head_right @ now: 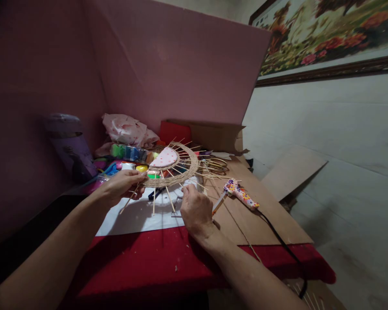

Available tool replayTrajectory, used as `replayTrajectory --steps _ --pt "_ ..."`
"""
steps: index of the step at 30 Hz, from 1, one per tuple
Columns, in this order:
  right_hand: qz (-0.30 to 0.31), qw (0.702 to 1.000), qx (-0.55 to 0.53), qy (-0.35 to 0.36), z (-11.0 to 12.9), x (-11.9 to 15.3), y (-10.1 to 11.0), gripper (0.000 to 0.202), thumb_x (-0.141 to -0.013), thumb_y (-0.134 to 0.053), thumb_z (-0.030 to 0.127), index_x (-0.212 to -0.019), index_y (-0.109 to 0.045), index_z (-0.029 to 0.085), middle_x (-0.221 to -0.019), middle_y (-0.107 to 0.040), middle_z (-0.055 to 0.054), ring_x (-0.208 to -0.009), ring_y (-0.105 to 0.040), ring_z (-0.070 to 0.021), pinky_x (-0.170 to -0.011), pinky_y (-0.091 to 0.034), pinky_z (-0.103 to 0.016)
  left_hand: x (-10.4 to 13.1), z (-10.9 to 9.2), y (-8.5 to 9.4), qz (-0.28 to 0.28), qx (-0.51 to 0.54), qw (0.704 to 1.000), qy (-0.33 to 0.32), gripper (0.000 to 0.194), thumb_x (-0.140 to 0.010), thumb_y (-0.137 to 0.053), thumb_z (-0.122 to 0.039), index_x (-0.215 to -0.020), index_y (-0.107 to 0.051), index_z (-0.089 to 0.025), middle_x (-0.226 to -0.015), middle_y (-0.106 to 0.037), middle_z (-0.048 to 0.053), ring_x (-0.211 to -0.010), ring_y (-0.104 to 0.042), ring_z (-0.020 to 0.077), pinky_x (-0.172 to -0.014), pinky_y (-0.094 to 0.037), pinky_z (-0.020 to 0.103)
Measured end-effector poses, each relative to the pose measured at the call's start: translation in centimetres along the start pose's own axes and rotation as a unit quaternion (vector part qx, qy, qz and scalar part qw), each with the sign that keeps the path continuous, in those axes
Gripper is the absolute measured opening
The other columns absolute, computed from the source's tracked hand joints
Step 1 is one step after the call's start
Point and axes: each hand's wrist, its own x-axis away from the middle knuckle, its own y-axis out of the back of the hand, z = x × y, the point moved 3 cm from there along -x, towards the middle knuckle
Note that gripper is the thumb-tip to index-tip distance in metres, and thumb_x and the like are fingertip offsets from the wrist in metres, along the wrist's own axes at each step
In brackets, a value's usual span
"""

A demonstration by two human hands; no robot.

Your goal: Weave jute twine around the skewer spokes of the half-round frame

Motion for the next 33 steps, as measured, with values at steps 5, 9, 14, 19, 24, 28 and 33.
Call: replayTrajectory --steps 5,9,14,19,24,28,33 --pt "-0.004 1.0 -0.003 0.002 -0.1 0.0 -0.1 0.021 -0.09 -0.04 0.023 -0.084 -0.06 0.018 -0.068 -0.066 -0.005 -0.06 -0.055 -0.0163 -0.053 -0.019 -0.027 0.0 -0.2 0.0 -0.004 -0.004 1.0 -0.003 0.017 -0.075 -0.057 -0.032 -0.067 -0.055 -0.016 -0.049 -0.055 0.0 -0.041 -0.049 0.0113 -0.048 -0.037 0.027" --pt "-0.009 1.0 -0.003 0.003 -0.1 -0.1 0.0 0.02 -0.089 -0.041 0.023 -0.084 -0.06 0.018 -0.068 -0.066 -0.004 -0.06 -0.055 -0.0164 -0.053 -0.019 -0.027 -0.1 0.0 0.2 -0.013 0.004 1.0 -0.003 0.018 -0.072 -0.06 -0.032 -0.067 -0.054 -0.016 -0.049 -0.057 0.002 -0.042 -0.051 0.012 -0.049 -0.039 0.027" --pt "-0.006 1.0 0.006 0.0 0.0 -0.1 0.2 0.021 -0.09 -0.04 0.023 -0.085 -0.06 0.019 -0.068 -0.067 -0.004 -0.06 -0.056 -0.0167 -0.052 -0.018 -0.027 -0.2 0.1 0.7 -0.027 0.01 0.999 0.02 0.018 -0.073 -0.058 -0.031 -0.069 -0.053 -0.015 -0.054 -0.063 0.006 -0.047 -0.057 0.0154 -0.051 -0.043 0.029" --pt "0.005 0.999 0.047 -0.004 0.0 -0.1 0.3 0.021 -0.09 -0.039 0.024 -0.084 -0.059 0.019 -0.065 -0.065 -0.004 -0.058 -0.057 -0.0174 -0.051 -0.017 -0.027 -0.1 -0.1 1.0 0.013 0.028 0.999 0.02 0.019 -0.067 -0.065 -0.029 -0.073 -0.057 -0.013 -0.06 -0.065 0.007 -0.052 -0.059 0.0152 -0.051 -0.043 0.027" --pt "-0.003 0.994 0.105 0.03 0.0 0.0 0.3 0.02 -0.089 -0.039 0.022 -0.084 -0.057 0.019 -0.062 -0.064 -0.004 -0.056 -0.058 -0.0177 -0.049 -0.015 -0.028 0.0 -0.1 1.0 0.045 0.034 0.998 0.011 0.021 -0.065 -0.068 -0.03 -0.074 -0.06 -0.012 -0.063 -0.064 0.005 -0.053 -0.058 0.0125 -0.052 -0.043 0.025" --pt "-0.004 0.985 0.166 0.055 0.1 0.3 0.3 0.016 -0.087 -0.042 0.019 -0.08 -0.057 0.019 -0.066 -0.066 -0.005 -0.055 -0.059 -0.0182 -0.049 -0.013 -0.028 -0.3 0.2 0.8 0.051 0.027 0.998 0.019 0.019 -0.066 -0.067 -0.029 -0.074 -0.061 -0.013 -0.062 -0.064 0.004 -0.053 -0.058 0.0128 -0.053 -0.043 0.026" --pt "-0.008 0.977 0.196 0.083 0.2 1.1 1.5 0.019 -0.085 -0.042 0.016 -0.076 -0.059 0.017 -0.069 -0.064 -0.006 -0.06 -0.06 -0.0186 -0.049 -0.014 -0.029 -0.5 0.8 0.2 0.073 0.026 0.997 0.02 0.017 -0.064 -0.067 -0.027 -0.07 -0.059 -0.013 -0.059 -0.061 0.001 -0.052 -0.057 0.0124 -0.052 -0.043 0.025"
